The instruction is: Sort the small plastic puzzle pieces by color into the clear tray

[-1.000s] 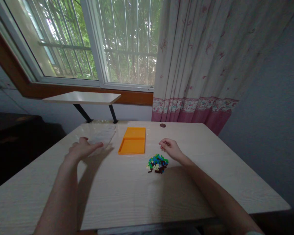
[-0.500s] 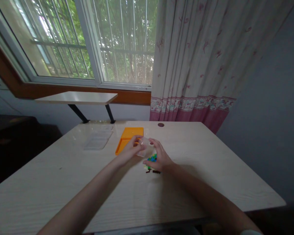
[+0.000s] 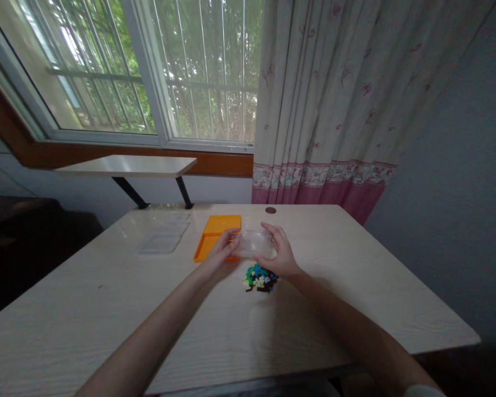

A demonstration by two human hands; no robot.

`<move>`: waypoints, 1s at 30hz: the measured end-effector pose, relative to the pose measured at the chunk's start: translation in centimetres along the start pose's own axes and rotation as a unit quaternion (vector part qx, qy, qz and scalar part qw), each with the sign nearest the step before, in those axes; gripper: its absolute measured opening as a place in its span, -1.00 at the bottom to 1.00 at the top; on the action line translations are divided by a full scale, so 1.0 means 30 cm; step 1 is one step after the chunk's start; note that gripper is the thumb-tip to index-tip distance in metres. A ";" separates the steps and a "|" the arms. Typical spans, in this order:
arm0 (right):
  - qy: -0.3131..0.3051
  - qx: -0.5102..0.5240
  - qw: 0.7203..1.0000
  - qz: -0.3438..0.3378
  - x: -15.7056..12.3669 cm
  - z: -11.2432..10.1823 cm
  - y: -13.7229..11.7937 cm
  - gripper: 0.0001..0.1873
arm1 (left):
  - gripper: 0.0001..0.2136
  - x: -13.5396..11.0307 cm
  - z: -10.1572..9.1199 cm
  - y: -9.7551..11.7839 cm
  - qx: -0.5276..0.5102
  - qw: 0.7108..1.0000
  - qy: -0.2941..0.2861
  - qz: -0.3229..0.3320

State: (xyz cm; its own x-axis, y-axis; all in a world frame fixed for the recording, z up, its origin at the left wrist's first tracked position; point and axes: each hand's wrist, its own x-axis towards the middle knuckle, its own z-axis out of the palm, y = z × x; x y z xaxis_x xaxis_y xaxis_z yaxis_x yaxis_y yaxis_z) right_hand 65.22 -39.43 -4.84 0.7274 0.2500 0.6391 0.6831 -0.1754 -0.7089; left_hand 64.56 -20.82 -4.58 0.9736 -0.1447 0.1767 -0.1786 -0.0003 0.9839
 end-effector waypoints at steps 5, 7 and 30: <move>-0.037 0.245 0.966 0.075 0.005 0.007 0.060 -0.32 | -0.32 -0.028 -0.001 0.011 -0.068 0.997 -0.019 0.026; -0.057 0.271 0.957 0.084 0.002 0.004 0.070 -0.31 | -0.31 -0.036 0.016 0.022 -0.089 0.995 -0.030 0.028; -0.178 0.143 0.965 0.132 -0.050 0.048 0.004 -0.57 | -0.43 -0.077 0.043 0.033 0.218 0.971 0.058 0.085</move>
State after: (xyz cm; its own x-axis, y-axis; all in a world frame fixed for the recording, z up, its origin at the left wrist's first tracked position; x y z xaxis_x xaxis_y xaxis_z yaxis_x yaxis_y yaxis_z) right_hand 64.11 -38.45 -6.31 0.7702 0.5524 0.3188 0.3950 -0.0207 -0.9185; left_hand 61.94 -21.76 -4.04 0.9300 -0.0673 0.3613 -0.3561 -0.4077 0.8408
